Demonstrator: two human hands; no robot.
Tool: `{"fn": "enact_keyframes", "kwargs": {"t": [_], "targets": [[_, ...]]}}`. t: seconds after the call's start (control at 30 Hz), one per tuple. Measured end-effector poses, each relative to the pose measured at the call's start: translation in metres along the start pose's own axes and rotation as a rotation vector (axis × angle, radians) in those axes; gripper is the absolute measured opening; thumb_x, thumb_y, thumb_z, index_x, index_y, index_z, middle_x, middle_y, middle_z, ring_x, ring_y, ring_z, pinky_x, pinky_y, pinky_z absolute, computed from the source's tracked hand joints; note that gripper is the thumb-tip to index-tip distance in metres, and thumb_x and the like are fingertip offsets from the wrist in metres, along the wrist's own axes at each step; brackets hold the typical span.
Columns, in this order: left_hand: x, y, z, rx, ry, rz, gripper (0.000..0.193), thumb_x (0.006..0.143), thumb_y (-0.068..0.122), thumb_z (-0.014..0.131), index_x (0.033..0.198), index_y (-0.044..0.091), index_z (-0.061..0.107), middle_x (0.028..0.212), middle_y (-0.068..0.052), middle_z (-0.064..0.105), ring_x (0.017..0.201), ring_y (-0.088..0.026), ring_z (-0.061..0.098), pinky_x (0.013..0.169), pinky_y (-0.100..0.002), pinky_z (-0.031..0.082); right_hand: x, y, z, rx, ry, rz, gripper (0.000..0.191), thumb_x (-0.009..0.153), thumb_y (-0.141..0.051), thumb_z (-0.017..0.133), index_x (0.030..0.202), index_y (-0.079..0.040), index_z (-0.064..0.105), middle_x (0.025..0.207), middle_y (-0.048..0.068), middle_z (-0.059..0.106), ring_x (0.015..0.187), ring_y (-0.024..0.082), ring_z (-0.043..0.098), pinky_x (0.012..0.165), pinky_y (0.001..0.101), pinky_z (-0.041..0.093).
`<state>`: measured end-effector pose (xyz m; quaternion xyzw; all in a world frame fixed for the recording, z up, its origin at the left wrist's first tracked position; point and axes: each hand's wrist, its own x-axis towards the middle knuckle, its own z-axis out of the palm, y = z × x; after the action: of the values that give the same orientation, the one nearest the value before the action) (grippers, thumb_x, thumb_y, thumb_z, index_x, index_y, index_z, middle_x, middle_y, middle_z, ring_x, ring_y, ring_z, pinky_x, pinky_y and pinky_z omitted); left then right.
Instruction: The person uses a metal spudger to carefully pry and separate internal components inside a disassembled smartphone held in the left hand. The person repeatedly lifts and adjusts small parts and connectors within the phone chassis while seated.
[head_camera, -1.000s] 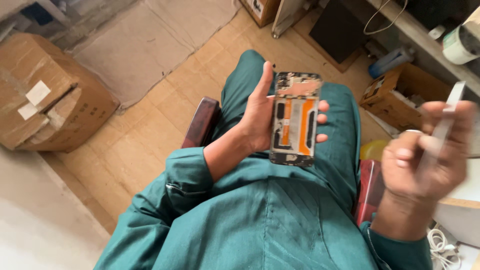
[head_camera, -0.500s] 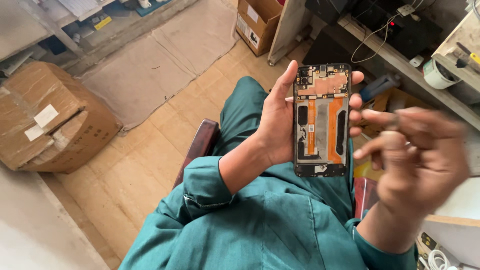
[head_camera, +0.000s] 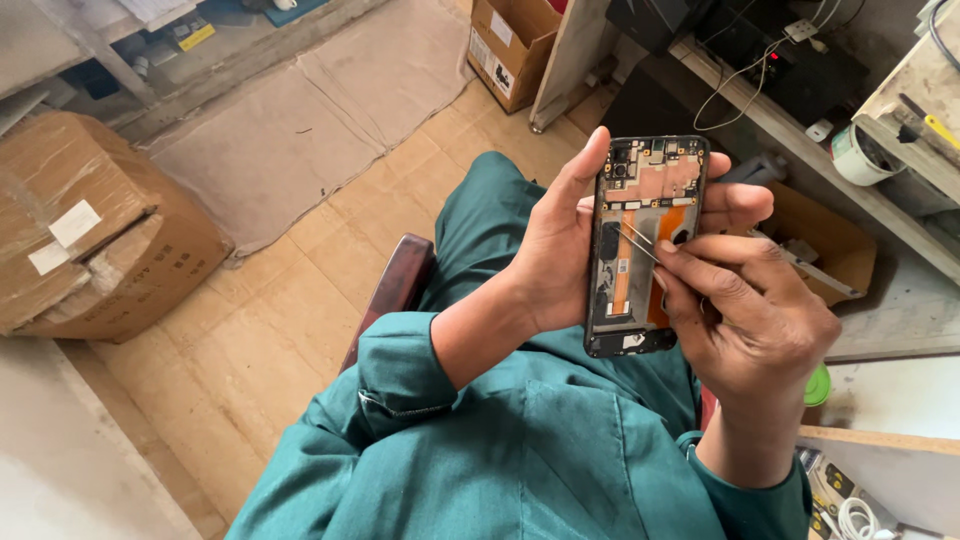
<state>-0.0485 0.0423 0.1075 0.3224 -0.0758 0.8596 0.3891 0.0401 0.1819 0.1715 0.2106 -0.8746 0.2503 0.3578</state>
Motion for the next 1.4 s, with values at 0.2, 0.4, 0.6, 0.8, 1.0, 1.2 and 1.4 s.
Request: {"fn": "enact_keyframes", "kwargs": {"t": [0.2,0.4,0.6,0.8,1.0,1.2,1.4], "targets": [[-0.002,0.002,0.001,0.048,0.035,-0.012,0.078,0.123,0.069,0.021,0.15,-0.001,0.043,0.153,-0.026,0.05,0.143,-0.034,0.049,0.124,-0.046,0.042,-0.009,0.003,0.003,-0.063,-0.004,0.015,0.017,0.097,-0.005,0.084,0.112,-0.011,0.079,0.102,0.002,0.07,0.085,0.015,0.07,0.075,0.0262,0.056],[0.0,0.002,0.001,0.051,0.035,-0.011,0.079,0.125,0.068,0.021,0.15,-0.003,0.044,0.151,-0.026,0.049,0.143,-0.034,0.046,0.126,-0.046,0.039,-0.011,0.008,0.003,-0.055,-0.013,0.015,0.02,0.098,-0.006,0.084,0.117,-0.013,0.08,0.101,0.001,0.07,0.085,0.015,0.07,0.075,0.0257,0.056],[0.001,0.0,-0.002,0.034,0.05,-0.022,0.079,0.124,0.068,0.022,0.148,-0.004,0.046,0.154,-0.026,0.049,0.146,-0.033,0.043,0.129,-0.044,0.036,-0.008,0.013,0.002,-0.045,-0.031,-0.006,0.021,0.098,-0.006,0.084,0.118,-0.012,0.079,0.098,0.002,0.068,0.085,0.016,0.069,0.075,0.027,0.056],[0.001,0.001,-0.004,0.034,0.064,-0.035,0.079,0.124,0.068,0.023,0.147,-0.004,0.046,0.155,-0.024,0.049,0.149,-0.033,0.045,0.127,-0.045,0.037,-0.004,0.017,0.001,-0.011,-0.072,-0.019,0.024,0.094,-0.006,0.084,0.117,-0.011,0.079,0.098,0.004,0.068,0.086,0.018,0.069,0.076,0.0282,0.057],[0.0,0.001,-0.005,0.057,0.094,-0.032,0.08,0.123,0.067,0.023,0.149,-0.004,0.047,0.154,-0.024,0.049,0.147,-0.033,0.046,0.126,-0.045,0.039,0.002,0.024,0.001,0.114,-0.107,-0.008,0.023,0.091,0.002,0.08,0.113,-0.006,0.078,0.096,0.006,0.068,0.085,0.017,0.069,0.077,0.0272,0.056],[0.002,0.002,-0.008,0.061,0.068,-0.032,0.078,0.124,0.067,0.023,0.147,-0.004,0.046,0.155,-0.024,0.05,0.144,-0.033,0.049,0.123,-0.045,0.041,0.005,0.028,0.002,0.145,-0.116,-0.004,0.023,0.087,0.005,0.08,0.107,-0.004,0.077,0.099,0.008,0.069,0.088,0.017,0.07,0.073,0.0262,0.057],[0.002,0.003,-0.004,0.084,0.093,-0.036,0.081,0.122,0.069,0.021,0.151,-0.003,0.045,0.155,-0.024,0.048,0.146,-0.033,0.046,0.125,-0.044,0.04,0.001,0.027,0.006,0.104,-0.052,-0.024,0.021,0.087,0.001,0.084,0.105,-0.007,0.078,0.098,0.007,0.068,0.085,0.017,0.07,0.073,0.0268,0.057]]}}
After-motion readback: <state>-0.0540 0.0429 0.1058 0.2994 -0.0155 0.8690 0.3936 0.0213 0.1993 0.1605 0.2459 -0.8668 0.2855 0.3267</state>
